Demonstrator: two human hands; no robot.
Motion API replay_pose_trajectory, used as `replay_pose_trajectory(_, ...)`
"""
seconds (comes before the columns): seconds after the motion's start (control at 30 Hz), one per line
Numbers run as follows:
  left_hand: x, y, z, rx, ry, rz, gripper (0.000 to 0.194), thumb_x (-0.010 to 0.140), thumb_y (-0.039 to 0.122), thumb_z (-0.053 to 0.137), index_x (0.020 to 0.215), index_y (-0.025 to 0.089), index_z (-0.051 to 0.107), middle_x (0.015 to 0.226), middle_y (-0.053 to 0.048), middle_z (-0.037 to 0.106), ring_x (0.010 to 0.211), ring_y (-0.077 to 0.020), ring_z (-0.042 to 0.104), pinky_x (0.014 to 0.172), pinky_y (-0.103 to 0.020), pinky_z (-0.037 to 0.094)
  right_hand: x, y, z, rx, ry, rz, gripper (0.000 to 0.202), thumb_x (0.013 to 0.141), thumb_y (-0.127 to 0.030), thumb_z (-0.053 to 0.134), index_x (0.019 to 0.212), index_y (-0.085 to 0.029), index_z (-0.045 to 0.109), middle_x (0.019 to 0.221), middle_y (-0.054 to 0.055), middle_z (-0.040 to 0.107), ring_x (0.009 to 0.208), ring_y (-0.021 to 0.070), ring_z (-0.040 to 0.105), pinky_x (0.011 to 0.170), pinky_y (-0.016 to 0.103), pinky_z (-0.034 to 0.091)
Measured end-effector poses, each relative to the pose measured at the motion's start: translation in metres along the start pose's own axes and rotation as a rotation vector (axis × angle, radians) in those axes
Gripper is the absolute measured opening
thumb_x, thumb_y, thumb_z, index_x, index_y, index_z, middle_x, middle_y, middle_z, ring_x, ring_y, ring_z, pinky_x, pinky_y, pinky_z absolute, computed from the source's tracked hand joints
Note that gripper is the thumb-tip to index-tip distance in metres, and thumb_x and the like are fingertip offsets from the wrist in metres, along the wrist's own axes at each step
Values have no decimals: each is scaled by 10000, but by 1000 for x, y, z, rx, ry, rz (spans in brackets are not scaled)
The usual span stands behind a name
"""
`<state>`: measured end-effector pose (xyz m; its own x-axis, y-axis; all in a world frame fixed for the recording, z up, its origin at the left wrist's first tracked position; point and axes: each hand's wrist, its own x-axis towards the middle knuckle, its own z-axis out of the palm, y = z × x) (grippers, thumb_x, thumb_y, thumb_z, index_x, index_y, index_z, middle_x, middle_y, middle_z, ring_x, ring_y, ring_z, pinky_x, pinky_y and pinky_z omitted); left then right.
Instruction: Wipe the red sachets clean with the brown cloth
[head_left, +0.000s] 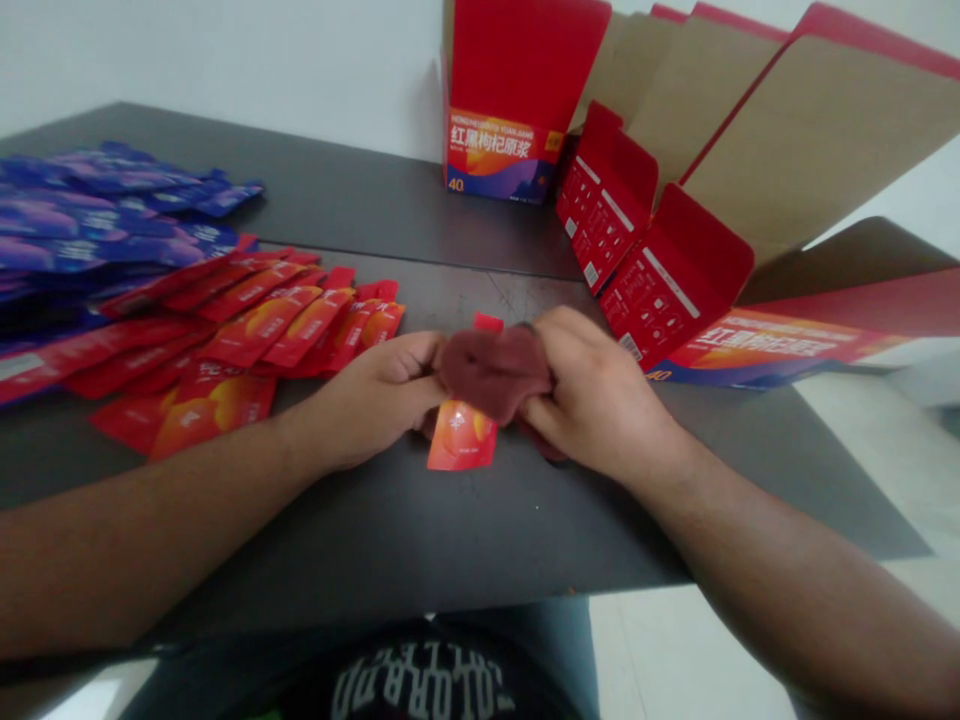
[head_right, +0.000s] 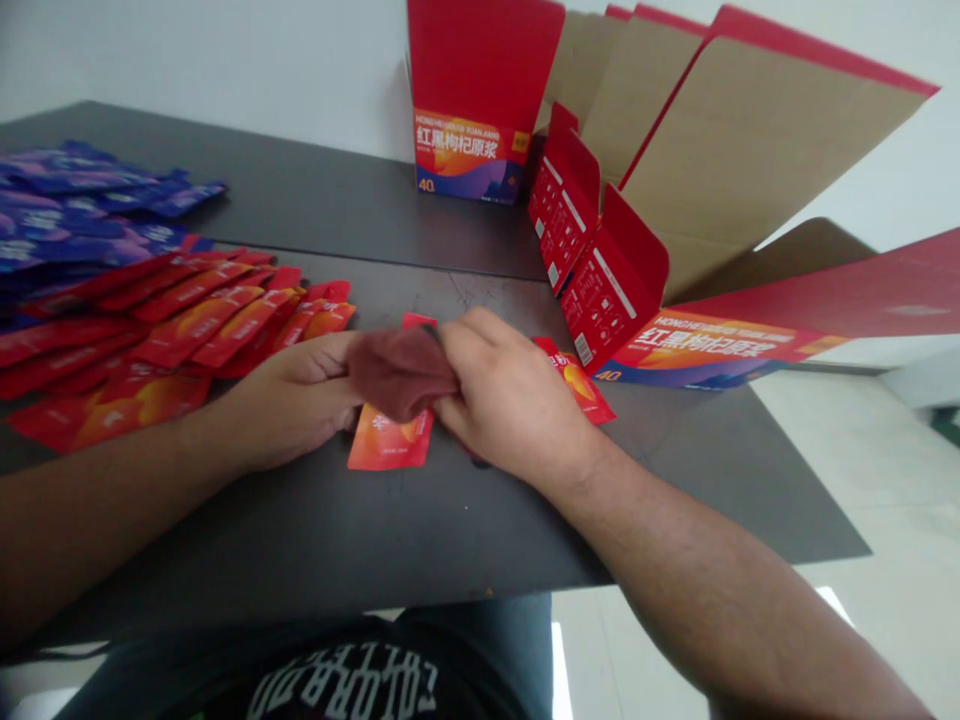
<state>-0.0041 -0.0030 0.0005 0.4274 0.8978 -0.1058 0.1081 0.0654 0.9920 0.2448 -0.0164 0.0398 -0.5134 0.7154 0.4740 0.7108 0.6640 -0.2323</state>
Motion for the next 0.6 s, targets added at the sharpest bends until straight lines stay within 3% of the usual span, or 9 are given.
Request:
replay_pose_trajectory(0.07,-1,4,0,104,-13,0,184,918,323,764,843,241,618,722,15,671,612,-161,624,587,-296,513,1,4,-1,-40,117,75,151,918,-175,648,928,-263,526,979,67,661,936,255,660,808,382,534)
replay_pose_trajectory(0.23,-1,5,-2,176,-45,99,123,961,324,737,894,236,685,856,-17,748,808,-197,703,719,-312,573,3,11,-1,22,-66,4,173,881,-139,647,946,-259,541,987,57,661,905,244,654,797,376,537)
replay_pose_trajectory(0.37,-1,3,-3,195,25,84,195,949,321,740,815,227,633,767,3,690,664,-156,601,623,-283,493,4,9,1,-18,29,126,175,886,-175,671,929,-265,528,982,62,658,924,255,653,813,387,548)
replay_pose_trajectory(0.53,-1,3,-1,80,-44,78,120,958,324,773,1030,229,760,1041,-46,829,903,-212,751,845,-354,627,2,4,1,52,-125,18,179,869,-144,672,954,-256,563,980,41,661,893,227,646,815,359,552)
replay_pose_trajectory(0.6,-1,0,-2,90,-18,69,95,973,319,748,986,227,728,914,-23,785,769,-177,696,721,-311,576,2,5,2,18,-66,90,161,875,-154,677,946,-251,570,983,49,662,907,234,652,809,364,545)
